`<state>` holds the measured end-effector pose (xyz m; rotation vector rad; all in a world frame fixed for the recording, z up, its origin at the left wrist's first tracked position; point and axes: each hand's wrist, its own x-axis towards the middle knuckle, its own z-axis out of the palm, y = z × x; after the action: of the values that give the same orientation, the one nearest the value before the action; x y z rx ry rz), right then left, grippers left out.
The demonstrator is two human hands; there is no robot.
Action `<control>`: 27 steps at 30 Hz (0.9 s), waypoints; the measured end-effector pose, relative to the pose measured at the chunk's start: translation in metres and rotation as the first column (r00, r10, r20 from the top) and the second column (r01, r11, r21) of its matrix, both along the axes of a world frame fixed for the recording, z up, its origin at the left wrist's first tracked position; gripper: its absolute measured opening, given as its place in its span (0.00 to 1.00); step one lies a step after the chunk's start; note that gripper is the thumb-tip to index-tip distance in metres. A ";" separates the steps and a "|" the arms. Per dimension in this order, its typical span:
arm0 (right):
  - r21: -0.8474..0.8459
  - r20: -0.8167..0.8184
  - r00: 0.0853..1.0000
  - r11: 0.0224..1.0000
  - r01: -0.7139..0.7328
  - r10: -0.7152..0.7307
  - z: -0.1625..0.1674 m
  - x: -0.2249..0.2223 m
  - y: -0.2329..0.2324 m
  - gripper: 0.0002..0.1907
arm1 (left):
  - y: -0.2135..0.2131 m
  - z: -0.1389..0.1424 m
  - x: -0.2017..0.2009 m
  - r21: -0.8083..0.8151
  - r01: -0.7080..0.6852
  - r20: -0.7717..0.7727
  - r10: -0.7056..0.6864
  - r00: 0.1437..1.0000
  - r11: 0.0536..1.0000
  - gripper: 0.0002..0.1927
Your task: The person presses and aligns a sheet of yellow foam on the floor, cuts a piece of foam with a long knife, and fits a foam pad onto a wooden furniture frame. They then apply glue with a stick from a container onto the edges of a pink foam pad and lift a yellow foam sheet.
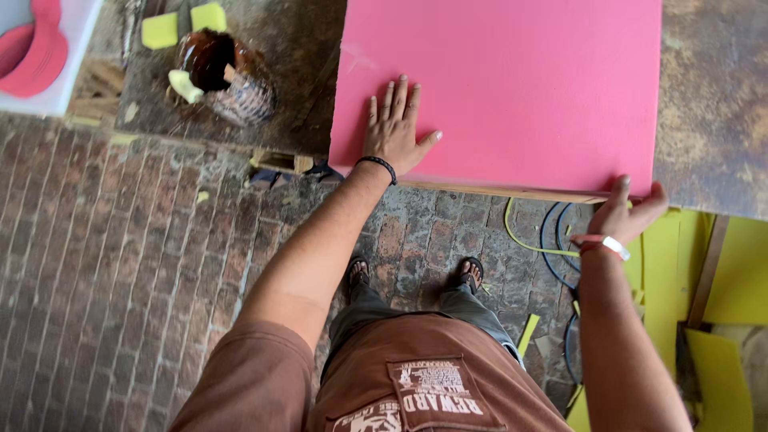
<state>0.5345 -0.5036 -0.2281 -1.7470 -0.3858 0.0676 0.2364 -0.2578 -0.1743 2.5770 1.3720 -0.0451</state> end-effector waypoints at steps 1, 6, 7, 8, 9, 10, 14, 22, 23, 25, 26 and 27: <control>0.023 0.002 1.000 0.999 0.027 -0.027 -0.001 -0.022 -0.006 0.30 | -0.001 -0.002 -0.002 0.037 0.024 0.010 -0.024 1.000 0.999 0.51; -0.399 -0.106 0.987 0.904 -0.153 0.120 -0.007 -0.209 -0.018 0.25 | -0.017 -0.017 -0.021 0.045 0.081 0.089 -0.085 0.992 0.996 0.51; -0.419 -0.180 0.958 0.864 -0.280 0.224 -0.007 -0.240 -0.008 0.20 | -0.020 -0.018 -0.023 0.046 0.091 0.097 -0.096 0.991 0.995 0.51; -0.367 -0.260 0.922 0.854 -0.368 0.286 -0.005 -0.267 0.000 0.17 | -0.023 -0.018 -0.025 0.042 0.092 0.109 -0.096 0.989 0.995 0.51; -0.306 -0.210 0.924 0.876 -0.372 0.319 -0.004 -0.287 0.013 0.16 | -0.027 -0.018 -0.030 0.065 0.106 0.119 -0.113 0.986 0.992 0.50; -0.243 -0.157 0.921 0.891 -0.385 0.355 -0.002 -0.299 0.025 0.16 | -0.030 -0.017 -0.034 0.089 0.112 0.128 -0.123 0.984 0.990 0.50; 0.215 -0.832 0.545 0.965 0.149 0.101 -0.002 -0.313 0.069 0.15 | -0.034 -0.012 -0.041 0.134 0.133 0.105 -0.147 0.983 0.982 0.49; -0.318 -0.246 0.961 0.947 0.043 -0.126 -0.040 -0.332 0.070 0.19 | -0.034 -0.023 -0.037 0.169 0.133 0.125 -0.155 0.980 0.977 0.50; -0.304 -0.198 0.974 0.952 0.047 -0.111 -0.045 -0.335 0.068 0.19 | -0.034 -0.024 -0.038 0.170 0.141 0.118 -0.162 0.980 0.975 0.50; -0.275 -0.095 0.992 0.960 0.058 -0.087 -0.053 -0.341 0.065 0.20 | -0.034 -0.024 -0.039 0.148 0.147 0.085 -0.161 0.983 0.978 0.50; -0.243 -0.041 0.996 0.967 0.071 -0.083 -0.056 -0.343 0.064 0.20 | -0.035 -0.024 -0.039 0.139 0.149 0.079 -0.161 0.984 0.979 0.50; -0.210 0.018 0.997 0.974 0.082 -0.080 -0.060 -0.345 0.064 0.19 | -0.035 -0.023 -0.038 0.133 0.149 0.068 -0.160 0.985 0.980 0.49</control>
<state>0.1896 -0.4397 -0.2876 -1.9710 -0.3229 0.0433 0.1982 -0.2931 -0.1970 2.7543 1.1810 0.1218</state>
